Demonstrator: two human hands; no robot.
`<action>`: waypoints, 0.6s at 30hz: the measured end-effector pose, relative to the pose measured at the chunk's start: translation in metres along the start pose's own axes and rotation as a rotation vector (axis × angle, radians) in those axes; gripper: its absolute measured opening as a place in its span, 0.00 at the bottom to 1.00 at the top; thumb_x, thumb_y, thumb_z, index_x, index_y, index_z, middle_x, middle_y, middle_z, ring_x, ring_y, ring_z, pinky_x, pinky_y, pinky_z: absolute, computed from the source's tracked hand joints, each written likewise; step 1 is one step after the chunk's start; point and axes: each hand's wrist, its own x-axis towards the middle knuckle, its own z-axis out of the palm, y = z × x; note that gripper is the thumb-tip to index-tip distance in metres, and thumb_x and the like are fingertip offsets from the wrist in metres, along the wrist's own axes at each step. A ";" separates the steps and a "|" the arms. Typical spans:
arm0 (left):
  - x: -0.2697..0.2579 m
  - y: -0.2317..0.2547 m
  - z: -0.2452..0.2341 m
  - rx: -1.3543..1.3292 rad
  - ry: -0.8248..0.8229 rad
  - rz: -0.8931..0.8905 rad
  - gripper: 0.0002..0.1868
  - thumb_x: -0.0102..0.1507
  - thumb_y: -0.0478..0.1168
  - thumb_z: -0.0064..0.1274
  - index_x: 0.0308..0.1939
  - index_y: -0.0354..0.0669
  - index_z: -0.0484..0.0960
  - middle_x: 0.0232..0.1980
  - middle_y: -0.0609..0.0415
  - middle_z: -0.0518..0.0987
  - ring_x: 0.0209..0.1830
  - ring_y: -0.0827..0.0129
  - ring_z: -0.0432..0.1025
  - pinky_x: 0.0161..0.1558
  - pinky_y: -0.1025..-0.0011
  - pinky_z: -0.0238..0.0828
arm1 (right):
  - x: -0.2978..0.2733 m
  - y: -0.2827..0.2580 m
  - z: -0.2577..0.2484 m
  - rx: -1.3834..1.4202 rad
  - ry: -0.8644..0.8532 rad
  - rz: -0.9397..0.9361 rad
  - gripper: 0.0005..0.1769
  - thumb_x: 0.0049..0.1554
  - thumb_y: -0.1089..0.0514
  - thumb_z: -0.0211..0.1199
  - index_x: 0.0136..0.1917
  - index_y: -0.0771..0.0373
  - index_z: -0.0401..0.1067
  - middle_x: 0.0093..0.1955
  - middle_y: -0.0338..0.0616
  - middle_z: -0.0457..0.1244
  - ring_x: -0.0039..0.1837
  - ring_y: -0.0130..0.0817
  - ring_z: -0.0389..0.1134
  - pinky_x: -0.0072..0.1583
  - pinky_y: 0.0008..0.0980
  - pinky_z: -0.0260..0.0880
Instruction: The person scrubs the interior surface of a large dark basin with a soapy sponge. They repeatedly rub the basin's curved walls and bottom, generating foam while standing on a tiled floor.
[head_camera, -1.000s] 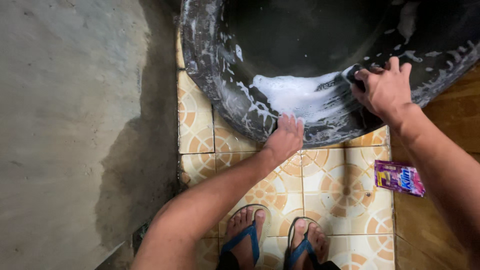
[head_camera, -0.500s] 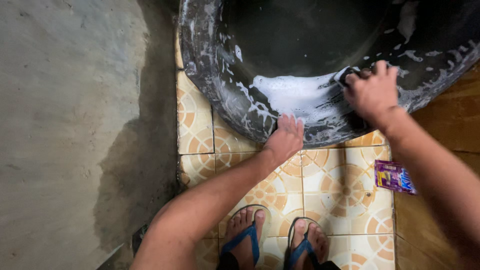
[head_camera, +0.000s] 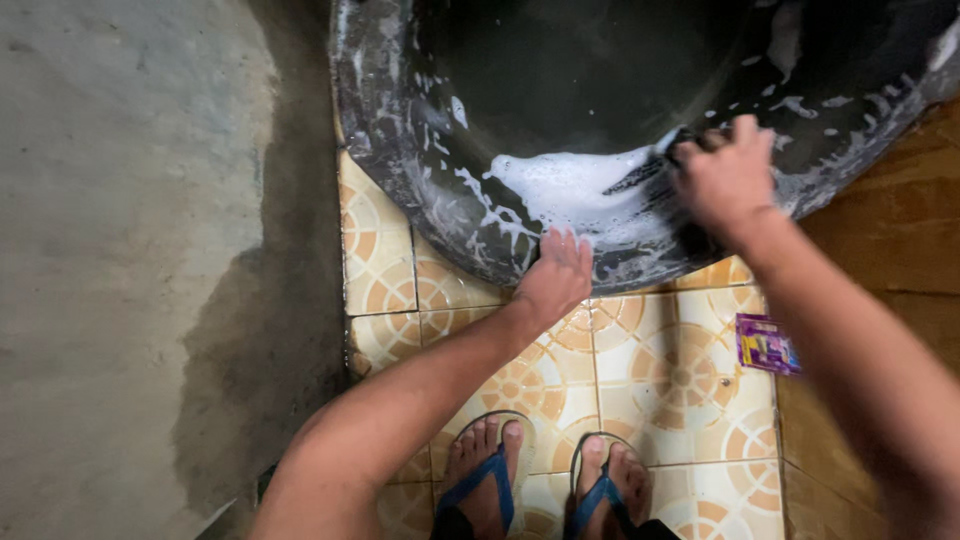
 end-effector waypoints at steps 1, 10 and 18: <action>0.001 0.001 0.000 -0.005 0.003 -0.002 0.28 0.67 0.41 0.41 0.67 0.23 0.69 0.65 0.21 0.71 0.62 0.28 0.70 0.60 0.40 0.66 | 0.002 -0.015 0.006 -0.037 -0.009 0.037 0.17 0.59 0.42 0.65 0.56 0.51 0.79 0.56 0.46 0.71 0.64 0.52 0.61 0.57 0.51 0.63; -0.001 -0.002 -0.005 0.003 -0.006 -0.003 0.28 0.66 0.40 0.41 0.68 0.25 0.68 0.65 0.21 0.71 0.62 0.28 0.70 0.60 0.40 0.66 | 0.008 0.000 0.007 0.241 -0.495 -0.078 0.24 0.52 0.33 0.64 0.59 0.38 0.80 0.51 0.39 0.72 0.61 0.47 0.64 0.67 0.53 0.57; 0.000 0.000 0.000 -0.015 0.002 -0.016 0.29 0.65 0.41 0.42 0.67 0.24 0.69 0.65 0.22 0.72 0.62 0.29 0.70 0.61 0.39 0.65 | 0.007 -0.075 0.034 0.456 -0.005 0.038 0.20 0.55 0.39 0.67 0.58 0.47 0.80 0.55 0.44 0.71 0.62 0.53 0.61 0.64 0.49 0.60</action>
